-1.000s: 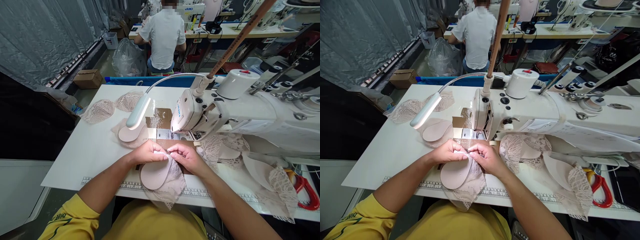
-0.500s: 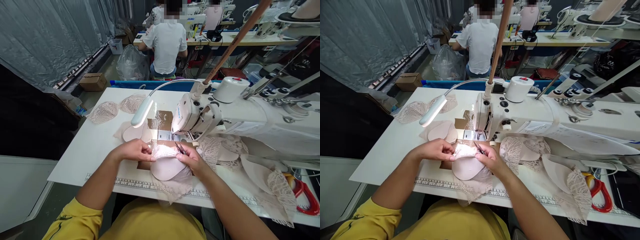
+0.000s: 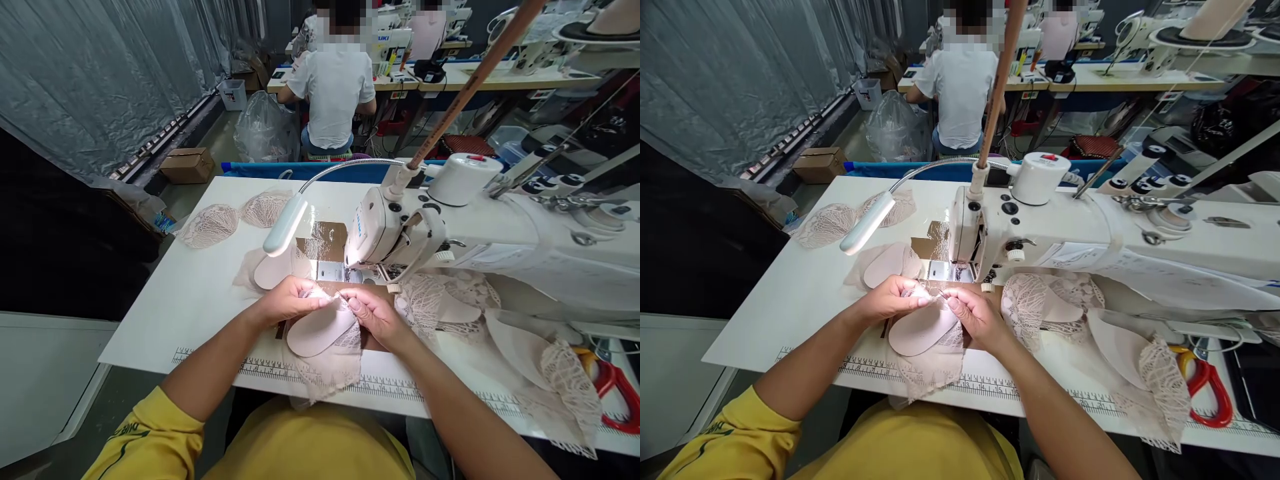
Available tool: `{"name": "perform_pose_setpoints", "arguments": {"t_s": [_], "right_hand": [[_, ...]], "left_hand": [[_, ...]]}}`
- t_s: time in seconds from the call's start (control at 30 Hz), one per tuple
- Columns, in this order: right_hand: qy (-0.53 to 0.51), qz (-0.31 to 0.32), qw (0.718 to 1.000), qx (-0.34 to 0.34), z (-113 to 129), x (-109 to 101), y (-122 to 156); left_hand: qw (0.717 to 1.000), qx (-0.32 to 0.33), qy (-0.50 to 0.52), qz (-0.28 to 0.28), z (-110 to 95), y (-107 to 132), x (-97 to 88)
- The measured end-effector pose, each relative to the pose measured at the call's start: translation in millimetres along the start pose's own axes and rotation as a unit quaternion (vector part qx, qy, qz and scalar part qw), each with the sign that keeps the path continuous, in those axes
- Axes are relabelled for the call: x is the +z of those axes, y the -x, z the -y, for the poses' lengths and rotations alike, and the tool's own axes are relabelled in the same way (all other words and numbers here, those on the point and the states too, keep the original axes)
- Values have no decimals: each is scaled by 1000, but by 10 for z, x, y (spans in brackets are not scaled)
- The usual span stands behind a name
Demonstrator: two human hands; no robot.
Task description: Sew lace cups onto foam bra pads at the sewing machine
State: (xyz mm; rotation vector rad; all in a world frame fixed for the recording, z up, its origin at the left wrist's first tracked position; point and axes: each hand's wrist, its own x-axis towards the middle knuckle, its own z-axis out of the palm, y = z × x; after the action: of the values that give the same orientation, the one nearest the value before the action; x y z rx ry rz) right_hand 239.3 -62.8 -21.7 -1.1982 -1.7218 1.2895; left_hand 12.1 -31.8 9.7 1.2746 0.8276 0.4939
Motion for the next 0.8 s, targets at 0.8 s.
{"name": "perform_pose_setpoints", "arguments": {"t_s": [0.8], "right_hand": [[-17,127,988,87,140,-46,32]], "left_hand": [[991,-8,125,42,85,-49,-1]]}}
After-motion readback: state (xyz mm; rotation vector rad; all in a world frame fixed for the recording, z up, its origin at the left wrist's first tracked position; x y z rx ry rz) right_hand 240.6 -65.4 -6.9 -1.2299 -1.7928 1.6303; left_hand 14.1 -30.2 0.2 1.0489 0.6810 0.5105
